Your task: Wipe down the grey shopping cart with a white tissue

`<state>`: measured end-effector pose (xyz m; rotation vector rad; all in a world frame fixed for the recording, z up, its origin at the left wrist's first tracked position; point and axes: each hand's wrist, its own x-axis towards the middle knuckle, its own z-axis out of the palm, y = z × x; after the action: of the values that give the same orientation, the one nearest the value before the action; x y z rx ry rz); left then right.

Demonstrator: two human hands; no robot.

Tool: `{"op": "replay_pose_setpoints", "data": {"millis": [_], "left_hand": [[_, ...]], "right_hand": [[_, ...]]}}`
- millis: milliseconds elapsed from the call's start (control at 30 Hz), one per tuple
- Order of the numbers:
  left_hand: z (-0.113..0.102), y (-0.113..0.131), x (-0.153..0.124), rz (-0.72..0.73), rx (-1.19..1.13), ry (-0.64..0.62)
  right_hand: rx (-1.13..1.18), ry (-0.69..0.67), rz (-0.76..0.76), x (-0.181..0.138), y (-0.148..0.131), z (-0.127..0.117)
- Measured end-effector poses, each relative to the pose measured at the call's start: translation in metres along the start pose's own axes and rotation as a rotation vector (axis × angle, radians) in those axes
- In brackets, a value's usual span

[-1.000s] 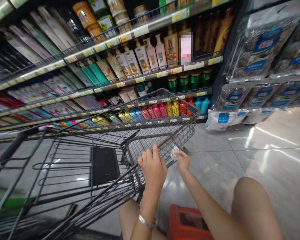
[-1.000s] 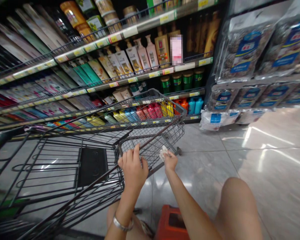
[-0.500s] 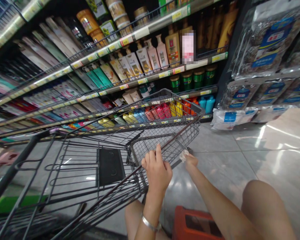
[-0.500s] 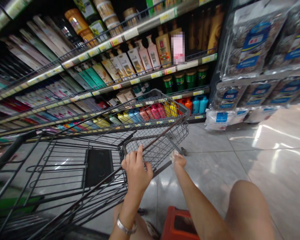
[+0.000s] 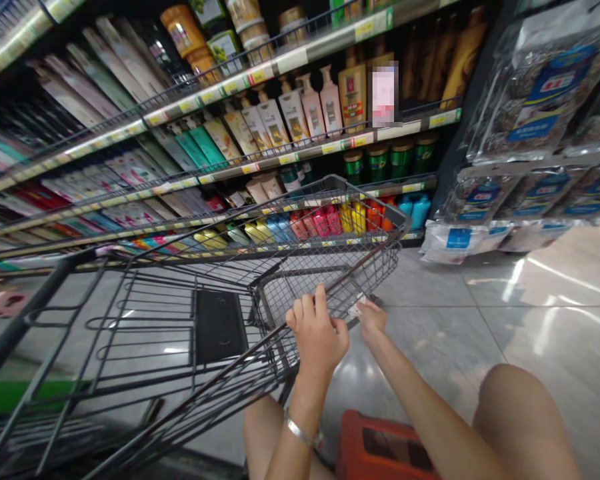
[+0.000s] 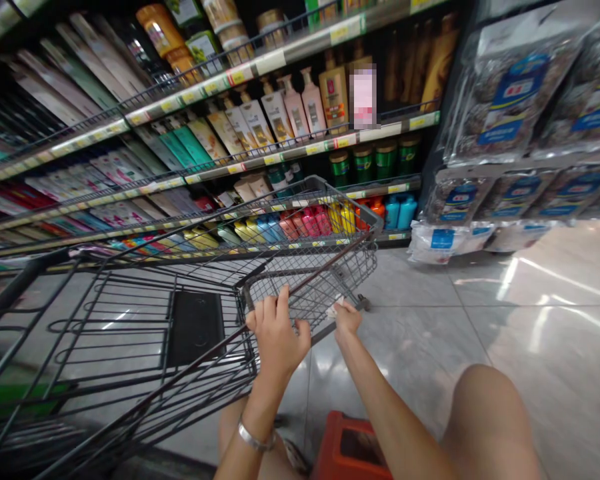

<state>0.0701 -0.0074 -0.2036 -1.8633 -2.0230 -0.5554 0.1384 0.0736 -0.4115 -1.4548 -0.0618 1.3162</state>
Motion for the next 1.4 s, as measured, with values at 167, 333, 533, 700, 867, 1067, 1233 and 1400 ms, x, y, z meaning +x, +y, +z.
{"op": "replay_pose_setpoints", "data": {"millis": [167,333,533,700,867,1067,1233,1400], "left_hand": [[0.001,0.002,0.0,-0.005,-0.01,0.0],[0.0,0.003,0.003,-0.013,-0.034,-0.046],[0.0,0.004,0.006,-0.013,-0.053,-0.05],[0.0,0.004,0.008,-0.008,-0.055,-0.065],[-0.001,0.005,0.01,-0.018,-0.072,-0.072],[-0.002,0.006,0.009,-0.027,-0.089,-0.08],[-0.003,0.006,0.009,-0.027,-0.093,-0.08],[-0.003,0.006,0.01,-0.031,-0.086,-0.084]], "right_hand": [[0.039,-0.056,0.035,-0.023,-0.014,0.002],[0.08,-0.154,0.023,-0.043,-0.032,0.008],[0.103,-0.194,0.004,-0.061,-0.05,0.01],[0.124,-0.28,-0.144,-0.081,-0.077,0.022],[-0.001,-0.281,-0.353,-0.09,-0.085,0.023],[-0.056,-0.209,-0.417,-0.077,-0.053,0.006],[-0.057,-0.171,-0.399,-0.071,-0.042,0.006],[-0.054,-0.185,-0.433,-0.065,-0.041,0.004]]}}
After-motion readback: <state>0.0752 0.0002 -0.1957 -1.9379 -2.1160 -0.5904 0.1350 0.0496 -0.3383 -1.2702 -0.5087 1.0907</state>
